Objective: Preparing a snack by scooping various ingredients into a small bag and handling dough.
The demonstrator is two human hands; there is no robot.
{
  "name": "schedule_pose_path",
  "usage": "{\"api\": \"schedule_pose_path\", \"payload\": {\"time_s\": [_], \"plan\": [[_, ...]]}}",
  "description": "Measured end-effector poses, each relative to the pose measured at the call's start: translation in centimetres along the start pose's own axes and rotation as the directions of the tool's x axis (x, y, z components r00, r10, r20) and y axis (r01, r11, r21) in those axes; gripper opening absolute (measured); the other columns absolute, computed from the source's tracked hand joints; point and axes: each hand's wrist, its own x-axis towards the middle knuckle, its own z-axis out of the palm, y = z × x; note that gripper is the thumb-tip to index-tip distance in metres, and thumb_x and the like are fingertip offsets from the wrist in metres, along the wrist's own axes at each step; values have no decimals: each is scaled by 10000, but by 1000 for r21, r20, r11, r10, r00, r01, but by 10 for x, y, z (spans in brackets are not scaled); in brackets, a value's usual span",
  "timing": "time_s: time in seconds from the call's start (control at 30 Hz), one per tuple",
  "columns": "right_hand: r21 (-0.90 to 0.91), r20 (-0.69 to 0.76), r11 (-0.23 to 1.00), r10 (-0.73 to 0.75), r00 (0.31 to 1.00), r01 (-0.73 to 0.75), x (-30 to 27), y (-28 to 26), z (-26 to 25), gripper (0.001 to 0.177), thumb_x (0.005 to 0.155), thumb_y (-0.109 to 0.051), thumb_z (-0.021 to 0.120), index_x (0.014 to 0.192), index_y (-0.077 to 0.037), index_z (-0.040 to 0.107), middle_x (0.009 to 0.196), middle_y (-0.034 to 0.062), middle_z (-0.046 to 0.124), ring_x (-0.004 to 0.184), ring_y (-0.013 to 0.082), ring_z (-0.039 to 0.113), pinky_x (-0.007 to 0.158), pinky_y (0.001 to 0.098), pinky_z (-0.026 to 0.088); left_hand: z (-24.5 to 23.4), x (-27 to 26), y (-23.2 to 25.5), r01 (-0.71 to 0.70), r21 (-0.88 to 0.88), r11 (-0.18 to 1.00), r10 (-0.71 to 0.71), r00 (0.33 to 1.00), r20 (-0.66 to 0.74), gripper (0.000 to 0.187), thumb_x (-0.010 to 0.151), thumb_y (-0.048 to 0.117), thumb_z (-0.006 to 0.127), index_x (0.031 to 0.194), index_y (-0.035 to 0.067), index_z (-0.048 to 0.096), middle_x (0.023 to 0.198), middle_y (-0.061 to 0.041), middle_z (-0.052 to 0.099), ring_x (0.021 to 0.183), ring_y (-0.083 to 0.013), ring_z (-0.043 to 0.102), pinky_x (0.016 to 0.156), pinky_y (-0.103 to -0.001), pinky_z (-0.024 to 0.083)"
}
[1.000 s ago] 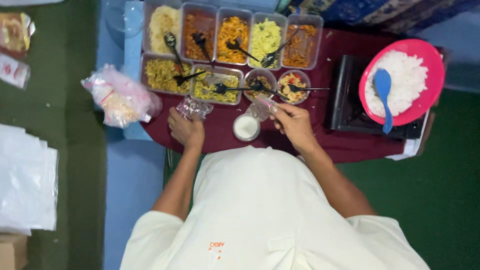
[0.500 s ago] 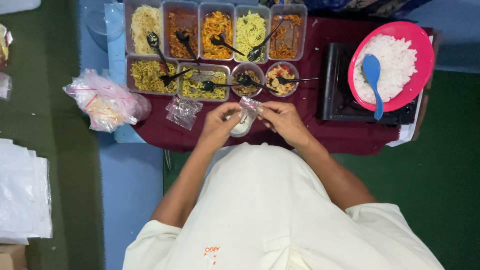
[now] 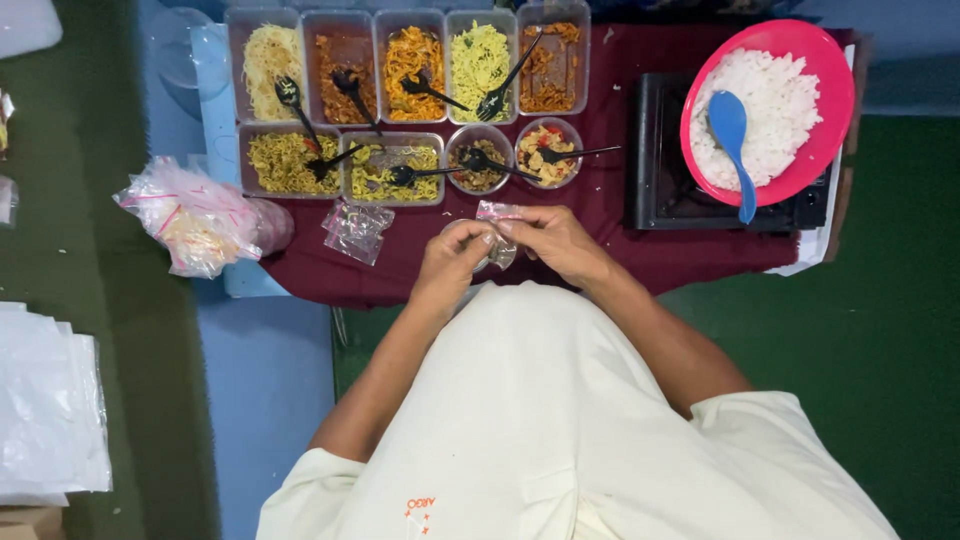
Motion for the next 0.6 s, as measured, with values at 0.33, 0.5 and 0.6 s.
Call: {"api": "schedule_pose_path", "payload": {"time_s": [0.33, 0.5, 0.6], "plan": [[-35, -45, 987, -156, 987, 155, 6, 2, 2, 147, 935, -108, 779, 1071, -69, 818, 760, -1, 706, 699, 33, 528, 578, 180, 481, -2, 4, -24, 65, -57, 996, -73, 986, -152, 103, 902, 104, 733, 996, 73, 762, 801, -23, 682, 759, -67, 610, 680, -196, 532], [-382, -96, 820, -494, 864, 427, 3, 2, -9, 94, 865, -106, 874, 902, -71, 795, 782, 75, 735, 715, 155, 685, 658, 280, 538, -8, 5, -29, 56, -102, 993, -84, 953, -291, 198, 890, 142, 725, 1065, 55, 699, 847, -33, 679, 765, -83, 633, 660, -187, 520], [-516, -10, 685, -605, 796, 513, -2, -10, -12, 96, 883, -153, 871, 887, -118, 782, 822, 18, 730, 755, 185, 709, 693, 296, 550, 1, 2, -16, 52, -130, 990, -83, 966, -245, 148, 916, 162, 711, 1013, 51, 716, 786, -44, 675, 704, -87, 657, 612, -175, 518]]}}
